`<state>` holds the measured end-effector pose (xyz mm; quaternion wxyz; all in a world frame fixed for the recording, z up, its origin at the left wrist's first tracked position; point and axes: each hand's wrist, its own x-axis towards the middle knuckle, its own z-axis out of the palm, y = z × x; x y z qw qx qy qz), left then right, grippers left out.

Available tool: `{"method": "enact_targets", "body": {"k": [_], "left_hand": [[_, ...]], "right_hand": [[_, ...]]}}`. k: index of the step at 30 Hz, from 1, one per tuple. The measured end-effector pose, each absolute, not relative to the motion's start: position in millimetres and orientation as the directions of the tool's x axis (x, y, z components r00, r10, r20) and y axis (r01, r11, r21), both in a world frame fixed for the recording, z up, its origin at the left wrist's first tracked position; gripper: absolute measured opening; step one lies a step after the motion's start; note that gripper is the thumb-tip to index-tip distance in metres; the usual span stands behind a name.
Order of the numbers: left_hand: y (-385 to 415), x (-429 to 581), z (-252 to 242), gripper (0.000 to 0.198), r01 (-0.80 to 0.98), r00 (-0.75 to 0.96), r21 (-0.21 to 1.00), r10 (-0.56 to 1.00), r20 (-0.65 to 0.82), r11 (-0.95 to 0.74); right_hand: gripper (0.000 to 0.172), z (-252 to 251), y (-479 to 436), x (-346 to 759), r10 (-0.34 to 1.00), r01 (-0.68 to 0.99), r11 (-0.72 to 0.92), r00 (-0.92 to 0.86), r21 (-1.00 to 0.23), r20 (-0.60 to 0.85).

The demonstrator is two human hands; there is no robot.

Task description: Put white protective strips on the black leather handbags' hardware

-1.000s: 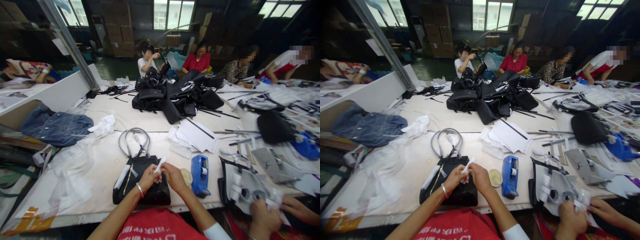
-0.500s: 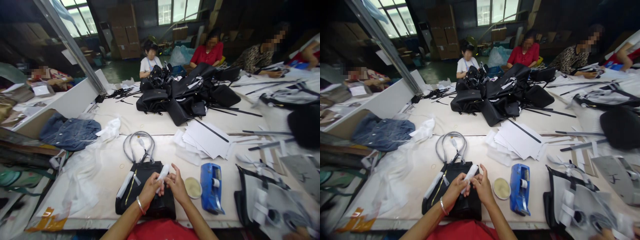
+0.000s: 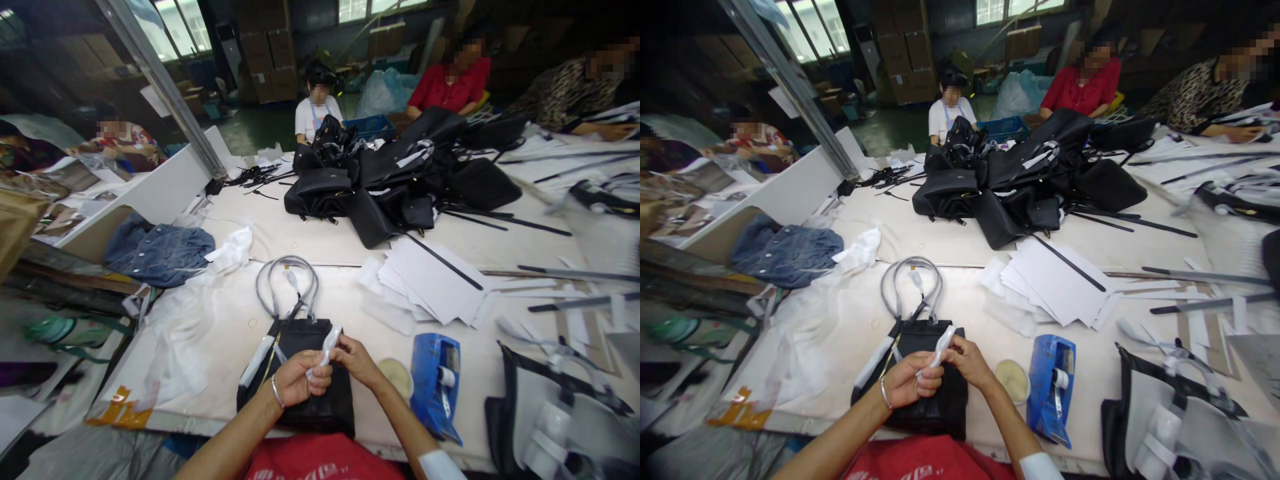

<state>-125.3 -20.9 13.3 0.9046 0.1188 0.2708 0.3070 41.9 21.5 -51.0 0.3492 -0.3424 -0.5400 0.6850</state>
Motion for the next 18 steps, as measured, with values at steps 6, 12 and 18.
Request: {"method": "enact_targets", "body": {"k": [6, 12, 18], "left_hand": [[-25, -125, 6, 0.022, -0.512, 0.589, 0.449, 0.68, -0.437, 0.732], [-36, -113, 6, 0.059, -0.389, 0.395, 0.741, 0.826, -0.403, 0.547], [-39, -112, -2, 0.079, -0.039, 0.296, 0.943, 0.906, -0.304, 0.329]], "right_hand": [[0.021, -45, 12, 54, 0.88, 0.075, -0.104, -0.457, -0.992, -0.127], [0.034, -18, -19, 52, 0.955, 0.096, -0.235, -0.163, -0.967, -0.248], [0.037, 10, -27, 17, 0.929, 0.03, -0.25, -0.272, -0.968, -0.249]]}}
